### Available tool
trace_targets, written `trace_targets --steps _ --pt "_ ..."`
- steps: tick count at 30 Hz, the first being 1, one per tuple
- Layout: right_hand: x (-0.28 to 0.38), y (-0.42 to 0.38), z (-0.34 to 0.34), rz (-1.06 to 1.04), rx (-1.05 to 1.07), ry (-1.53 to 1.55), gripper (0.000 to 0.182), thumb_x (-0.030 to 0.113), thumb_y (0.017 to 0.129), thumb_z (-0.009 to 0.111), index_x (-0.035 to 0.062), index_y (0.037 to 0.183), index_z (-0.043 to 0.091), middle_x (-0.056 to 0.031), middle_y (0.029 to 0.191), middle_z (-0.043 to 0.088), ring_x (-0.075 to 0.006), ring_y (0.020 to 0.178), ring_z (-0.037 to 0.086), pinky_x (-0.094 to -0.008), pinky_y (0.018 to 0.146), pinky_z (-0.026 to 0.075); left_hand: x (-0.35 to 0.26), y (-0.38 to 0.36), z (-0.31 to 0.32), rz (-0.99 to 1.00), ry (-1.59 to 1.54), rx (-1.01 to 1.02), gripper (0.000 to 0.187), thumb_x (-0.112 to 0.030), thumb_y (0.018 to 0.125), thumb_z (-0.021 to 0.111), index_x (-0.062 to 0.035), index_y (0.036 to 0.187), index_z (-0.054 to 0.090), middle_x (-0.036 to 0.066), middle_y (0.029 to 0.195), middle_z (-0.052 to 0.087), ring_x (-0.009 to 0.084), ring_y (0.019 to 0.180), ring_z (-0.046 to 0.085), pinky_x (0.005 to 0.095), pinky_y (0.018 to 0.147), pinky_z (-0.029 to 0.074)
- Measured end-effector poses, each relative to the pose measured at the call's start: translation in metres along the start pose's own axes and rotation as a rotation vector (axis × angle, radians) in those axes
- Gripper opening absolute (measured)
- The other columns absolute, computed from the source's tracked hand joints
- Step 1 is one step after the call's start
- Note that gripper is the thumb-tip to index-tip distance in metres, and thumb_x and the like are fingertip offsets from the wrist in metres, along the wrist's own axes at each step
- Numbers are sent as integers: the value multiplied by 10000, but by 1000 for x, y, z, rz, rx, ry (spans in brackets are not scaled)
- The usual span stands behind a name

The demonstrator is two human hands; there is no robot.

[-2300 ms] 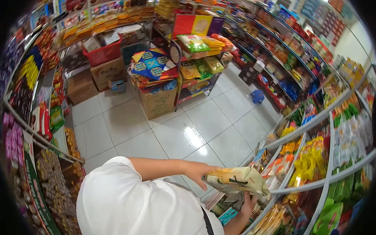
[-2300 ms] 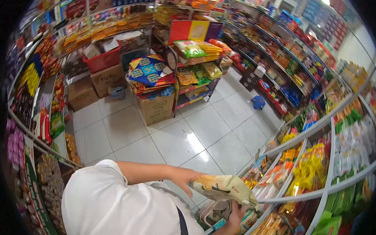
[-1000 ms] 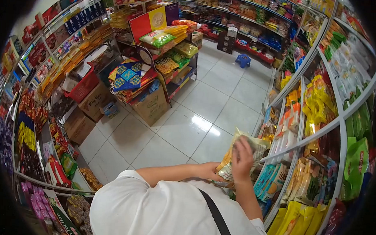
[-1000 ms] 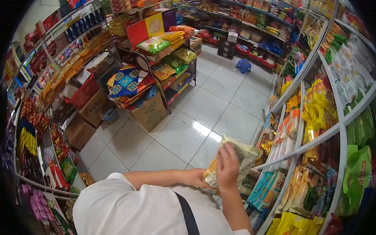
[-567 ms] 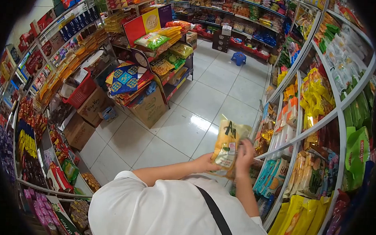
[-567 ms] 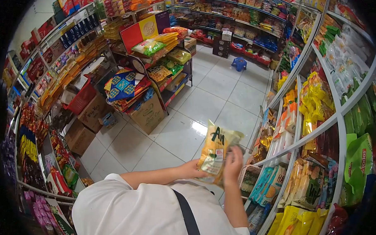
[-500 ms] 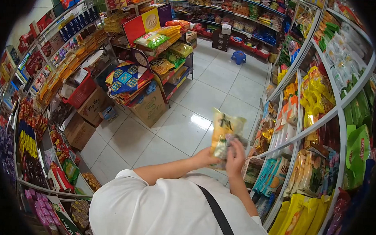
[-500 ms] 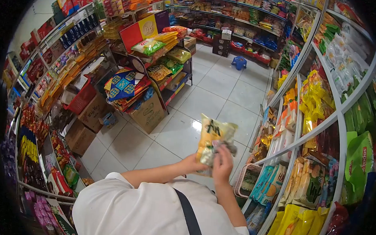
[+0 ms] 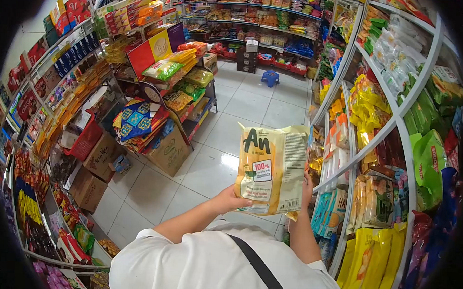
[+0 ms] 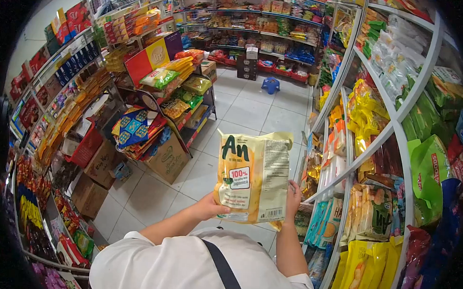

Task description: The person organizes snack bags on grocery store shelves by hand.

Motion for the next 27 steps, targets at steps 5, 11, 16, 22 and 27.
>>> trace_targets --steps 5,11,16,22,27 --pt "-3 -41 59 427 240 486 575 501 873 365 24 1185 437 -100 1085 550 -218 960 549 -348 819 461 33 4 -27 -253 -144 -138 533 -54 736 615 -12 1221 396 90 1180 507 180 1088 473 323 955 352" --pt "11 -67 55 334 417 297 671 511 803 504 -2 1223 402 -107 1149 523 -202 1002 538 -323 852 443 35 -5 -35 -293 200 5 601 -120 708 661 -11 1231 388 94 1190 500 189 1105 466 334 971 335" --pt "7 -82 52 498 408 331 619 358 693 585 -3 1178 450 -131 1087 554 -233 962 557 -325 836 450 15 -9 -19 -104 18 173 557 -295 786 583 -1 1225 407 111 1181 512 207 1097 482 361 951 361" --pt "11 -97 80 547 487 351 612 329 705 540 -2 1206 421 -142 1094 541 -241 1005 533 -341 871 428 53 4 -13 -305 -938 144 533 -445 859 370 -16 1154 483 137 1110 555 262 1005 552 421 852 445" --pt "22 -86 99 216 520 -4 637 220 748 543 1 1287 284 -113 1166 460 -185 1087 442 -306 921 368 91 -5 -12 -427 -864 -89 486 -387 865 381 -10 1157 474 137 1095 558 261 992 553 412 849 445"
Point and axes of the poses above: each hand's wrist, its own y-axis towards the middle knuckle, its own z-axis out of the palm, x = y × z, the point moved 10 cm from there along y, towards the middle knuckle
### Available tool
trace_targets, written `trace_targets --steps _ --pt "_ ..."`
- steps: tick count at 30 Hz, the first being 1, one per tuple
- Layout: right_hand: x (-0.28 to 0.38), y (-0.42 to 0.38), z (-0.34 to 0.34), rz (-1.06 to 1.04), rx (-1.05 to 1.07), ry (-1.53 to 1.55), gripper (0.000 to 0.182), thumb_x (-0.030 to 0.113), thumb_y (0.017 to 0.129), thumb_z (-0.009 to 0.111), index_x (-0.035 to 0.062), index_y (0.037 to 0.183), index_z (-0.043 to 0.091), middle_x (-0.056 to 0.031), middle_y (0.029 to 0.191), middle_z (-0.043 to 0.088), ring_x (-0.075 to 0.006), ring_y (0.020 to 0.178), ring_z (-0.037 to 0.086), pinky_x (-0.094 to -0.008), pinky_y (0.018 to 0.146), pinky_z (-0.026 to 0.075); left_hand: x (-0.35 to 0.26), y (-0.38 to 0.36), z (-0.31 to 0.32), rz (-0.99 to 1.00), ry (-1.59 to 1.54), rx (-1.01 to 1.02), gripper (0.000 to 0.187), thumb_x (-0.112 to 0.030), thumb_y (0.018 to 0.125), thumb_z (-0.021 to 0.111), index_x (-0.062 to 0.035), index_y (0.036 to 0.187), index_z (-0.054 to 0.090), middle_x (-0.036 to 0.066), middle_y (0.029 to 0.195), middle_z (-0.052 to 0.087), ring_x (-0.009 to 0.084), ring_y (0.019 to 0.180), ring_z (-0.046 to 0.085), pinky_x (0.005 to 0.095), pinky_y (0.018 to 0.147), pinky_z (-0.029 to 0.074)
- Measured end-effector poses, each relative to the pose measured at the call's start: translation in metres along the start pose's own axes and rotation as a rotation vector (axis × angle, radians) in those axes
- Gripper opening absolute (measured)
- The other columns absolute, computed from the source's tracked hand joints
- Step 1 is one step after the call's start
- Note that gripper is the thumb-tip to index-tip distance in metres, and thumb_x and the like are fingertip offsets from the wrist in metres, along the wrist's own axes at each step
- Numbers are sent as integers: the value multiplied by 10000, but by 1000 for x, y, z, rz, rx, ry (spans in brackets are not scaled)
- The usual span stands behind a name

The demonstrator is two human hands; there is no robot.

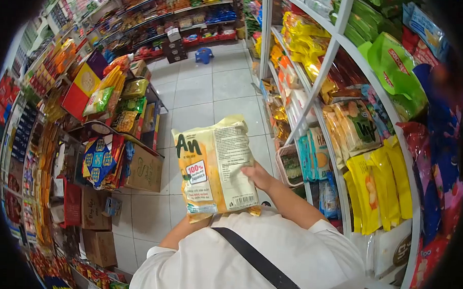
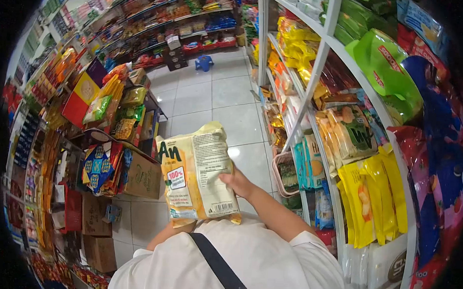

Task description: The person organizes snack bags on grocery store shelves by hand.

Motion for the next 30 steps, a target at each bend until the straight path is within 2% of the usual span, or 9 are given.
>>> trace_targets --steps 2,6,10,14,16,19,22,25,30 --pt "24 1 -11 -271 -54 -72 648 188 758 542 4 1301 240 -103 1188 428 -168 1109 407 -297 931 348 -9 3 -10 71 93 -112 468 -364 868 386 -7 1158 470 137 1089 559 261 987 553 408 848 444" --pt "27 -24 -50 -42 -210 190 515 172 743 560 10 1206 403 -92 1065 527 -176 951 525 -300 835 428 -34 3 -24 215 281 -290 432 -317 873 395 -2 1161 463 137 1078 561 261 977 554 400 846 444" --pt "89 -66 -102 -166 -601 -2 427 171 726 598 5 1107 501 -85 968 578 -168 847 563 -297 764 461 -64 10 -28 296 416 -219 349 -229 870 393 -9 1127 479 128 1019 574 254 895 578 402 798 463" --pt "195 -101 -108 -287 -758 -872 410 97 726 596 12 1116 502 -114 1045 575 -226 921 570 -328 813 444 -111 -6 -83 461 1014 -506 298 -94 840 413 -11 1120 470 110 985 585 215 850 594 339 732 491" --pt "247 -121 -86 -443 -956 -1534 511 65 690 623 50 1177 469 -142 1132 536 -283 1033 525 -365 863 418 -110 -16 -88 443 905 -556 268 -90 841 416 -13 1087 488 110 971 590 204 811 608 307 660 516" --pt "273 -127 -91 -281 -1115 -2034 533 70 704 596 88 1213 440 -147 1187 489 -329 1076 473 -395 884 403 -111 -29 -100 429 792 -687 256 -105 847 411 -7 1063 506 123 948 598 210 786 619 329 610 541" --pt "275 -124 -139 -36 -1228 -2109 462 73 770 513 119 1222 429 -137 1197 476 -324 1062 476 -416 861 416 -113 -29 -103 426 810 -692 258 -106 847 410 -5 1066 503 126 924 605 216 766 622 342 590 545" --pt "237 -116 -218 505 -1148 -2131 339 135 840 417 137 1175 472 -149 1065 521 -332 959 521 -440 778 437 -110 -17 -88 415 817 -612 261 -107 845 414 0 1065 505 120 914 607 217 740 623 333 554 538" --pt "235 -134 -273 512 -1453 -1925 308 135 847 409 153 1151 453 -150 1105 498 -336 1021 491 -450 810 411 -115 -9 -61 480 905 -500 267 -90 839 417 2 1074 503 110 943 597 204 786 615 322 618 531"
Point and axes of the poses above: each hand's wrist, its own y-axis towards the middle knuckle, its own z-axis out of the palm, x = y × z, the point moved 10 cm from there along y, towards the middle knuckle
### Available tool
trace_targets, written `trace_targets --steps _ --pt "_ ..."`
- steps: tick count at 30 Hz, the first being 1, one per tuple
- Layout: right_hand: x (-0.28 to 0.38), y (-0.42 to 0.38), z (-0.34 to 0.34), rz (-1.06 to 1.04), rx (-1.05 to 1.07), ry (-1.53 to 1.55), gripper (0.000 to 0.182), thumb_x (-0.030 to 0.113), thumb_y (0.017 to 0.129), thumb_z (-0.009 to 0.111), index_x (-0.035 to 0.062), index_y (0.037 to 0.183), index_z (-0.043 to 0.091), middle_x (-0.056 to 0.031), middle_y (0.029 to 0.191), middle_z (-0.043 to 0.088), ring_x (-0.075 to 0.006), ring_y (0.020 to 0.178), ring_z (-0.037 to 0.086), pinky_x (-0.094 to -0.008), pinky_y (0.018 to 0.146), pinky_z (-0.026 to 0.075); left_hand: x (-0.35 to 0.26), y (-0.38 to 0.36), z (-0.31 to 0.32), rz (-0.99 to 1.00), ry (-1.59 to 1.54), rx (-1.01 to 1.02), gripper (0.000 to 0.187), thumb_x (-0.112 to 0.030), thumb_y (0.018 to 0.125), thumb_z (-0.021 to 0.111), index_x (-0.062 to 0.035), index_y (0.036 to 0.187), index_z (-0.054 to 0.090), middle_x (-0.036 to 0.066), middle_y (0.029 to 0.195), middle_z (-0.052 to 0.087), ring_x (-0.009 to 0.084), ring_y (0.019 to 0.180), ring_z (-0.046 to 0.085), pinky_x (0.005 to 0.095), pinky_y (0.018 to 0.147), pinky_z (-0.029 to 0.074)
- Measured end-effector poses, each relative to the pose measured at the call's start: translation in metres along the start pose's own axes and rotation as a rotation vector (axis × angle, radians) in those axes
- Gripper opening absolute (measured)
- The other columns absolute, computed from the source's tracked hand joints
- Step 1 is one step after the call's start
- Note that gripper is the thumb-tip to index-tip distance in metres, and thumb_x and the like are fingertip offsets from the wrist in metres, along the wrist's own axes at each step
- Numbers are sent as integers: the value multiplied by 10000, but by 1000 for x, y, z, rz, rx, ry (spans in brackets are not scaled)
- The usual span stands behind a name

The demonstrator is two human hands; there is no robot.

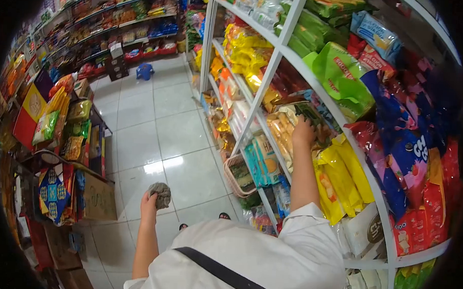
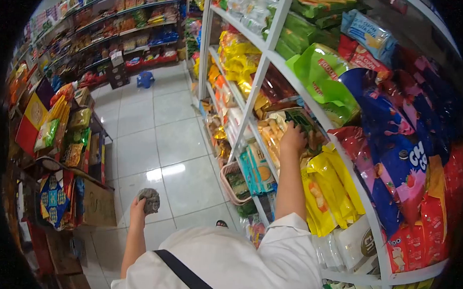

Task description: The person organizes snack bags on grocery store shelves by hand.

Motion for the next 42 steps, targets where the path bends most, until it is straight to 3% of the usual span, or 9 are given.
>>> trace_targets --steps 6,10,15,19,23,33,39,41,42 --pt "18 5 -17 -241 -17 696 635 229 750 641 35 1280 351 -223 1268 391 -316 1181 392 -385 950 350 8 1 -44 76 -3 -82 287 -81 833 419 5 1097 493 114 1001 572 208 865 589 327 718 501" --pt "60 -55 -131 -499 515 2085 656 479 832 490 26 1277 325 -176 1125 520 -267 874 606 -317 703 511 31 -1 -71 -19 -112 -160 279 -106 839 423 -16 1094 492 107 1008 566 204 867 582 320 711 496" --pt "20 -51 -240 -553 267 2597 780 656 807 307 -17 1187 411 -178 1013 583 -270 799 625 -330 604 534 29 7 -55 -91 -127 -152 286 -162 858 409 -74 1123 466 95 980 573 203 849 593 327 553 508" --pt "-8 -31 -248 -367 112 2561 742 581 852 295 -110 967 539 -180 939 612 -270 789 623 -327 604 529 12 17 -23 -135 -143 -106 284 -185 867 394 -93 1131 445 83 998 568 211 855 595 333 563 509" --pt "-21 -27 -255 -183 -91 2294 590 470 890 289 -49 1029 534 -160 976 605 -245 761 620 -294 610 518 5 25 1 -143 -269 -25 290 -195 865 384 -107 1139 423 86 1045 550 220 876 593 363 627 508" --pt "-2 -99 -346 -663 -608 952 308 287 860 444 64 1032 571 -116 997 598 -270 775 602 -366 713 475 6 -4 46 -260 -423 242 380 -322 867 424 -69 1148 466 103 1057 556 237 901 558 373 739 441" --pt "199 -238 -281 -1477 124 867 223 198 831 515 92 1012 588 -102 1004 595 -293 768 595 -407 761 450 8 -2 61 -216 -626 400 473 -414 911 324 -67 1219 414 115 1170 489 253 1034 502 429 859 417" --pt "238 -254 -188 -1358 840 1348 265 270 838 478 74 979 586 -116 1010 592 -288 820 584 -400 792 442 2 0 48 -184 -646 284 459 -377 909 374 -11 1180 439 121 1052 559 227 955 549 357 845 425" --pt "252 -257 -129 -972 1494 1863 355 357 849 429 53 950 582 -133 1015 589 -279 872 574 -386 816 439 6 -2 32 -191 -404 175 451 -359 906 386 6 1164 445 108 995 574 219 898 558 337 805 432"
Point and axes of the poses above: each hand's wrist, its own y-axis towards the middle knuckle, its own z-axis out of the palm, x = y × z, the point moved 10 cm from there along y, towards the middle knuckle
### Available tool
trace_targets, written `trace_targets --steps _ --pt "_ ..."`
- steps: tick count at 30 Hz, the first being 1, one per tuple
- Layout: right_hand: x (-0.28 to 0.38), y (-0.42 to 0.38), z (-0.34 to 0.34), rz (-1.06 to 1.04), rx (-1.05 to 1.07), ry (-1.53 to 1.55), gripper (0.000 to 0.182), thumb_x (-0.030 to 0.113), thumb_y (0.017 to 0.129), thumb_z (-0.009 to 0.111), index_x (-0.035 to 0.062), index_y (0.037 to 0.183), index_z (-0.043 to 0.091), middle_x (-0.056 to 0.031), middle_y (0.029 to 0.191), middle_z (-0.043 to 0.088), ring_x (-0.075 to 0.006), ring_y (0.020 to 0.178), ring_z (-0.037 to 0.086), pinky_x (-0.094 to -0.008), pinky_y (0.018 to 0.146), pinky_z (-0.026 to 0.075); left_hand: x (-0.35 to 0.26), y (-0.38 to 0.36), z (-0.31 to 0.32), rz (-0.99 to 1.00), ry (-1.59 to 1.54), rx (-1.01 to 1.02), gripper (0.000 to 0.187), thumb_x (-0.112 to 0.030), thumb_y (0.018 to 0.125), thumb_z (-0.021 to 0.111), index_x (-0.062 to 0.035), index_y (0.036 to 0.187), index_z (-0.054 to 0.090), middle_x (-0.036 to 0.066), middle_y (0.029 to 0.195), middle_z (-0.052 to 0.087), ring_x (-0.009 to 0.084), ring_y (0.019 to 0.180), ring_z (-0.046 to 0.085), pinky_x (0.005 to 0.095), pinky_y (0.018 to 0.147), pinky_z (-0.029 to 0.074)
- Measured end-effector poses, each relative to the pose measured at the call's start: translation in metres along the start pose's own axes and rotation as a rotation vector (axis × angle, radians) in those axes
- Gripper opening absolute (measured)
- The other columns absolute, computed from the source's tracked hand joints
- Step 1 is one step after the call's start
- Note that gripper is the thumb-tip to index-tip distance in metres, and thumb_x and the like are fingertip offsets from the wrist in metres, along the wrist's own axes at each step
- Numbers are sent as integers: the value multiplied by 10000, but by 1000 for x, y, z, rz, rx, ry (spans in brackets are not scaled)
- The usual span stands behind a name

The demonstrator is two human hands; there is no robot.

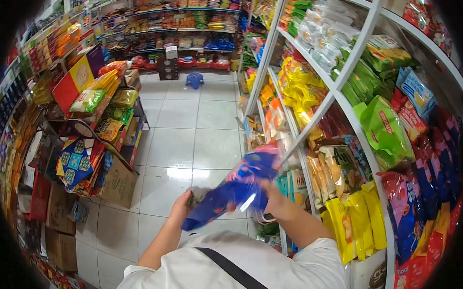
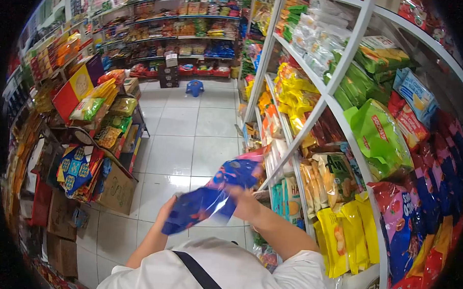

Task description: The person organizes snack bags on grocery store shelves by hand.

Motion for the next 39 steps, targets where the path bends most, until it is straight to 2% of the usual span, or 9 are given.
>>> trace_targets --steps 3,8,12,20,22,27,30,33,39 --pt "-85 10 -54 48 -66 900 600 503 853 265 -11 961 555 -199 934 602 -327 861 583 -430 827 432 -13 -20 -59 31 514 -313 413 -292 879 439 34 1133 457 69 827 596 195 733 564 289 685 442" --pt "-177 -3 -37 439 -294 923 546 421 844 303 -53 969 543 -201 938 598 -318 845 583 -417 815 435 -32 -64 -82 251 1104 -409 466 -120 746 573 -32 1185 445 15 653 523 137 566 475 269 566 410" --pt "-172 1 -36 351 -199 860 586 444 858 260 -57 981 538 -208 975 590 -309 877 581 -408 838 427 -4 -71 -31 149 1061 97 634 -99 673 641 -69 1257 399 -5 630 486 95 592 458 265 558 413" --pt "-163 -11 -88 274 -688 859 624 471 856 211 -61 917 532 -214 982 584 -327 938 551 -420 852 412 17 -50 22 -96 1197 327 314 -333 760 626 -23 738 581 37 626 520 107 597 486 262 527 397" --pt "-162 -8 -82 191 -571 899 577 480 869 222 -14 925 515 -203 985 578 -328 943 547 -422 847 415 15 -24 -3 -58 1179 49 382 -395 805 544 -21 745 591 43 638 536 122 591 494 278 542 404" --pt "-140 -13 -52 85 -577 606 468 456 901 300 43 986 503 -172 1019 559 -308 993 532 -407 850 425 34 7 -16 -136 462 -213 423 -401 882 393 -26 941 579 84 797 600 191 695 558 324 596 447" --pt "-126 -17 7 -65 -185 -805 382 282 809 576 39 1083 469 -137 1087 528 -311 1034 500 -414 875 402 38 -3 21 -146 343 -279 399 -367 898 365 -32 1049 521 121 931 582 221 804 576 337 652 474" --pt "-132 -27 17 -170 -194 -1206 427 196 727 652 24 1074 473 -158 1083 516 -317 1024 496 -397 870 401 70 -7 29 -280 13 -275 422 -393 921 280 -65 1092 485 135 1020 556 259 922 564 400 759 470" --pt "-159 -52 -69 -44 -538 -976 269 70 745 580 34 1002 509 -168 1021 528 -289 936 520 -341 823 419 54 -15 53 -257 -56 -238 450 -391 930 270 -43 1195 374 123 1152 474 258 1060 466 447 873 392"
Point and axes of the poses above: each hand's wrist, its own y-axis towards the middle knuckle, its own z-axis out of the palm, x = y × z, the point moved 10 cm from there along y, towards the middle knuckle
